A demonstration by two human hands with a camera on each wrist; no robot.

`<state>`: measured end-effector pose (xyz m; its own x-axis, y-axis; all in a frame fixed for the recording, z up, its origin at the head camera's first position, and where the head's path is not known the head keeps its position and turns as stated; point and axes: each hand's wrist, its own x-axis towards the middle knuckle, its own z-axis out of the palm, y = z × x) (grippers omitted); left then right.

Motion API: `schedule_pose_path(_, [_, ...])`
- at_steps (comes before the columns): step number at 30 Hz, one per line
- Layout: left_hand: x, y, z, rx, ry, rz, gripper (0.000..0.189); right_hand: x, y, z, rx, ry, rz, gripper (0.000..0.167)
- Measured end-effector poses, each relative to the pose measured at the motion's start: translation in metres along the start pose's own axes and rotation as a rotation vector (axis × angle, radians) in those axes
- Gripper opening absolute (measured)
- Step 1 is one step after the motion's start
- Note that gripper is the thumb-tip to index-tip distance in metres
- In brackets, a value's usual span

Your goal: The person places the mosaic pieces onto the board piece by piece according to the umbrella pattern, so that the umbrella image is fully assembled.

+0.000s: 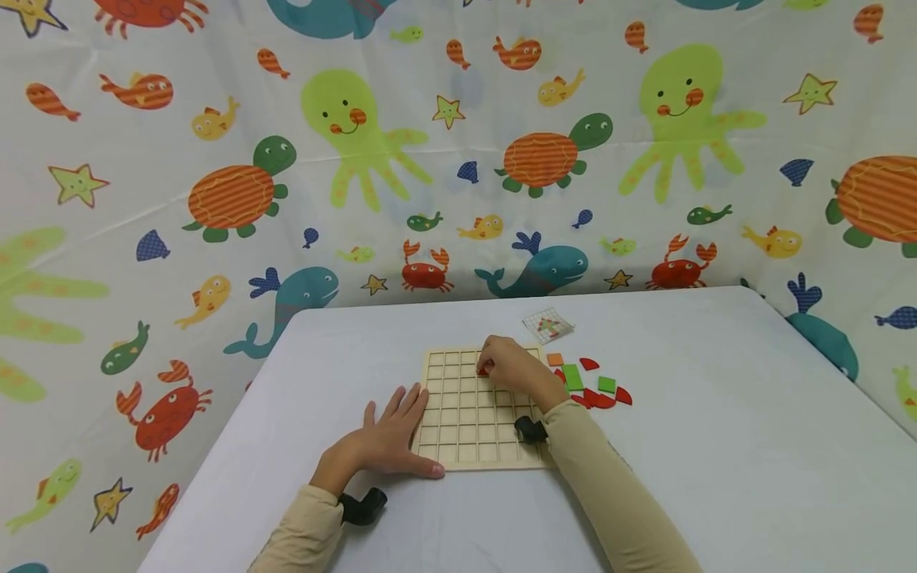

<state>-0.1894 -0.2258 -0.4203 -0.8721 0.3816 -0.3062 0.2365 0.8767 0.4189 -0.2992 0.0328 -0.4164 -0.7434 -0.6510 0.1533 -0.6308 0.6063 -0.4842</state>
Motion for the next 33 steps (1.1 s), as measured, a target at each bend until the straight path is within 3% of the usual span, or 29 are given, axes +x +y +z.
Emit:
schedule_pose_path(4, [0.0, 0.001, 0.0, -0.002, 0.003, 0.002, 0.131, -0.002, 0.0, -0.002, 0.031, -0.016, 0.028, 0.026])
schedule_pose_path(9, [-0.001, 0.002, 0.0, -0.004, 0.0, -0.002, 0.131, -0.009, 0.002, -0.011, 0.145, -0.001, 0.101, 0.026])
schedule_pose_path(16, [0.001, -0.001, 0.0, -0.02, -0.001, 0.006, 0.133, -0.025, 0.012, -0.039, 0.251, 0.037, 0.153, 0.027])
schedule_pose_path(24, [0.002, -0.003, 0.001, -0.022, 0.001, 0.012, 0.135, -0.051, 0.042, -0.067, 0.234, 0.105, 0.278, 0.035])
schedule_pose_path(33, [0.004, -0.004, 0.002, -0.021, -0.016, 0.014, 0.136, -0.079, 0.068, -0.085, 0.209, 0.055, 0.447, 0.039])
